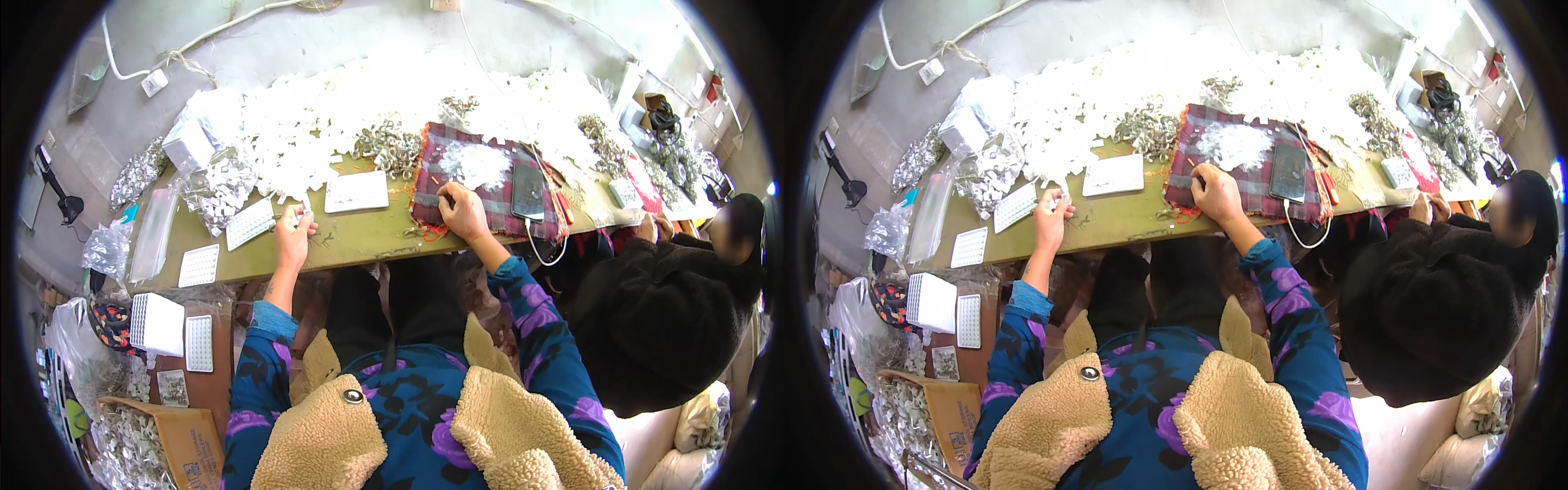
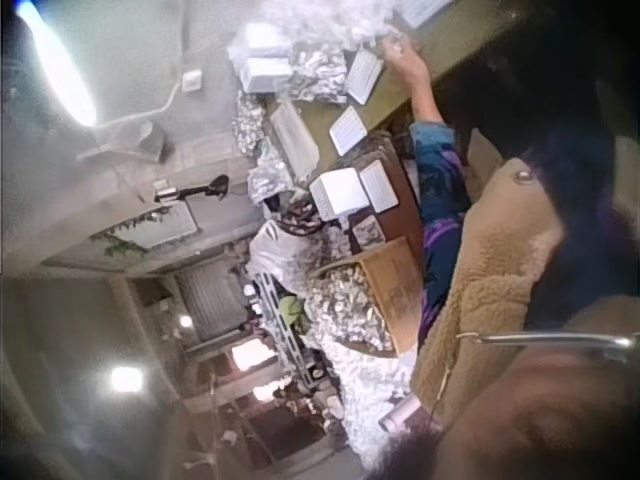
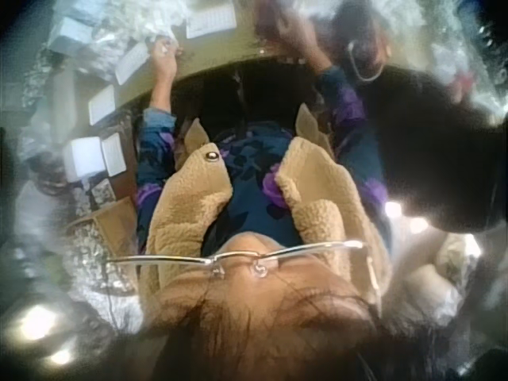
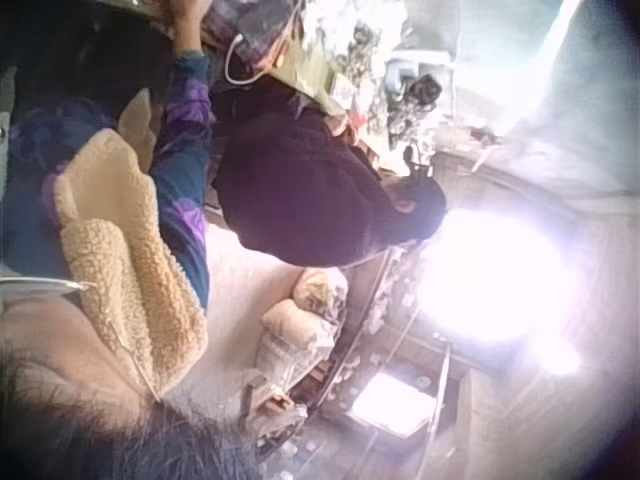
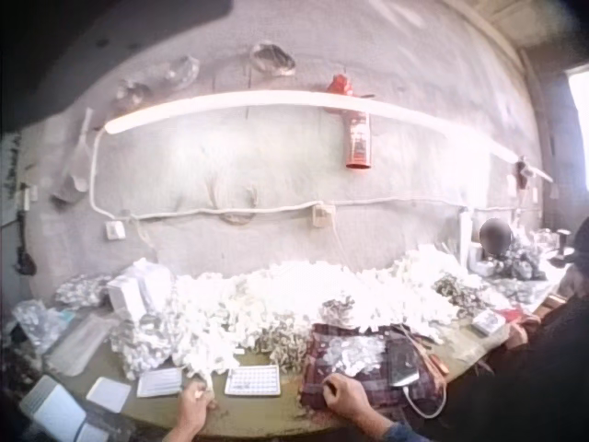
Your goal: The person repeatedly picks small white plastic housings and metal contacts from a table, inserts the contacts into the housings, and places the assembled units into a white tray. The process is repeated continuously with both hands working in coordination.
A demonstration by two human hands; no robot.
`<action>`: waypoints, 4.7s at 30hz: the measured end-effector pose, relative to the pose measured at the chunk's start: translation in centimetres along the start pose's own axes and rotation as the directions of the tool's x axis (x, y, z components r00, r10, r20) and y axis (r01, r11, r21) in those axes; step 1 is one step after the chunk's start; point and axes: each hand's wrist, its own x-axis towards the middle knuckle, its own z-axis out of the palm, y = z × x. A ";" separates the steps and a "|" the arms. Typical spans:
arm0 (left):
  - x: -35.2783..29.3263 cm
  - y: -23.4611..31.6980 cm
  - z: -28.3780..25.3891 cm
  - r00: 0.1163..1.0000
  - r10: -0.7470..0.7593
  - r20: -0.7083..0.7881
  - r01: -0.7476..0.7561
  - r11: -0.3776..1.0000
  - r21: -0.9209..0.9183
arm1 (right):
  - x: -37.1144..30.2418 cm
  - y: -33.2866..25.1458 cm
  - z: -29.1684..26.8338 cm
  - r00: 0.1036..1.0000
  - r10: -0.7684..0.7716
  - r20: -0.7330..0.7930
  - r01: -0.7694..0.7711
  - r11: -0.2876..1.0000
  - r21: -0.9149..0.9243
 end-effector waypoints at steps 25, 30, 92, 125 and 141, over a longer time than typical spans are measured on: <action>-3.3 5.6 -0.1 0.830 -0.349 0.435 0.526 0.233 -0.818 | 1.3 -7.4 2.9 0.948 0.168 0.271 -0.096 0.961 -0.259; -2.9 3.6 -0.4 0.785 -0.324 0.528 0.581 0.090 -0.809 | 1.8 -7.2 5.1 0.951 0.061 0.302 0.038 0.950 -0.310; -3.3 1.8 -3.1 0.811 -0.313 0.494 0.544 0.093 -0.834 | 11.5 -6.9 16.7 0.739 -0.359 0.570 0.446 0.895 -0.014; -5.8 4.2 -1.3 0.805 -0.497 0.325 0.521 0.330 -0.787 | 3.0 -16.3 11.1 0.832 -0.503 0.233 0.432 0.852 0.296; -3.4 3.8 -2.6 0.761 -0.533 0.371 0.591 0.333 -0.735 | 8.5 -9.0 16.7 0.845 -0.188 0.500 0.258 0.963 -0.075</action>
